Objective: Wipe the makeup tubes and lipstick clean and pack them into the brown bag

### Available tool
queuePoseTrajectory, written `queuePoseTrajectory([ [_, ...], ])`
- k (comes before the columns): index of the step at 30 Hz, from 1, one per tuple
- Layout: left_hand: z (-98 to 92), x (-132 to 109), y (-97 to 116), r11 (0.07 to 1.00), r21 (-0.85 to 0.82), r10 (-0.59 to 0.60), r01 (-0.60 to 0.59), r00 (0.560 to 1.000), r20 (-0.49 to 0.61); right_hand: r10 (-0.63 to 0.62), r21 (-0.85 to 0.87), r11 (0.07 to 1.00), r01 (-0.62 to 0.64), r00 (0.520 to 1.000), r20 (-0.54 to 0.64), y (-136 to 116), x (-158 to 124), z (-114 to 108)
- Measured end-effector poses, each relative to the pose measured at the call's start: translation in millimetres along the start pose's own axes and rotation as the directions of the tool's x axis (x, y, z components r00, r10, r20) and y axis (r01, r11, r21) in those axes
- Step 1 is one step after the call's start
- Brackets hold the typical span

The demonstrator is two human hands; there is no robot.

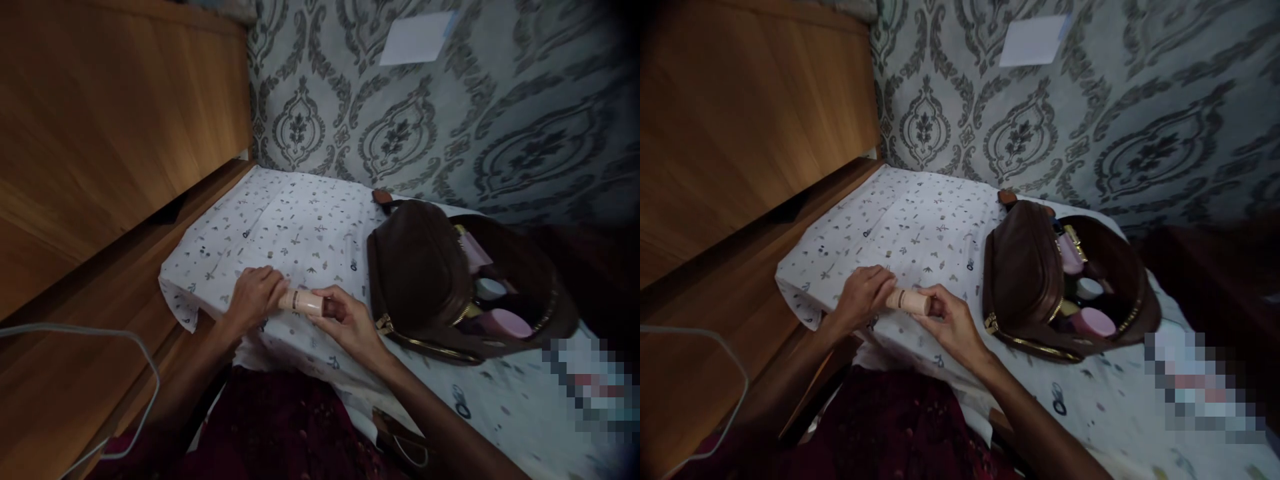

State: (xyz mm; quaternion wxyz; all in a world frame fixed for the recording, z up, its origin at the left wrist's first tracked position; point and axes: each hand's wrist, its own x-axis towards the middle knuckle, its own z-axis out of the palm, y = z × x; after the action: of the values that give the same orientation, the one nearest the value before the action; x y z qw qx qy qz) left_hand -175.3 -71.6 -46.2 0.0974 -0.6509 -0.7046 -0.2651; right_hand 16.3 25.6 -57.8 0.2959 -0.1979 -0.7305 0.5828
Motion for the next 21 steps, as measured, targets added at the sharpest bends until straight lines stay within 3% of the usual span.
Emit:
queuePoseTrajectory([
  [4, -15.1, -3, -22, 0.95, -0.25, -0.186, 0.184, 0.982, 0.018, -0.106, -0.08, 0.992, 0.097, 0.988, -0.112, -6, -27, -1],
  [10, -16.2, -7, -10, 0.773, -0.532, -0.36, 0.346, 0.93, 0.081, -0.388, -0.371, 0.868, 0.331, 0.917, -0.089, -18, -76, 13],
  [12, -12.2, -6, -4, 0.668, -0.633, -0.45, 0.391, 0.89, 0.075, -0.461, -0.451, 0.807, 0.381, 0.884, -0.078, -21, -91, 18],
  [15, -7.7, -5, 4, 0.456, -0.765, -0.6, 0.456, 0.792, 0.115, -0.515, -0.508, 0.769, 0.388, 0.847, -0.133, -18, -112, 28],
  [18, -6.6, -10, 12, 0.273, -0.837, -0.683, 0.474, 0.709, 0.178, -0.506, -0.464, 0.815, 0.347, 0.817, -0.278, -6, -133, 43],
  [21, -6.1, -22, 21, 0.181, -0.881, -0.697, 0.437, 0.689, 0.199, -0.447, -0.376, 0.879, 0.292, 0.781, -0.437, 6, -152, 62],
])
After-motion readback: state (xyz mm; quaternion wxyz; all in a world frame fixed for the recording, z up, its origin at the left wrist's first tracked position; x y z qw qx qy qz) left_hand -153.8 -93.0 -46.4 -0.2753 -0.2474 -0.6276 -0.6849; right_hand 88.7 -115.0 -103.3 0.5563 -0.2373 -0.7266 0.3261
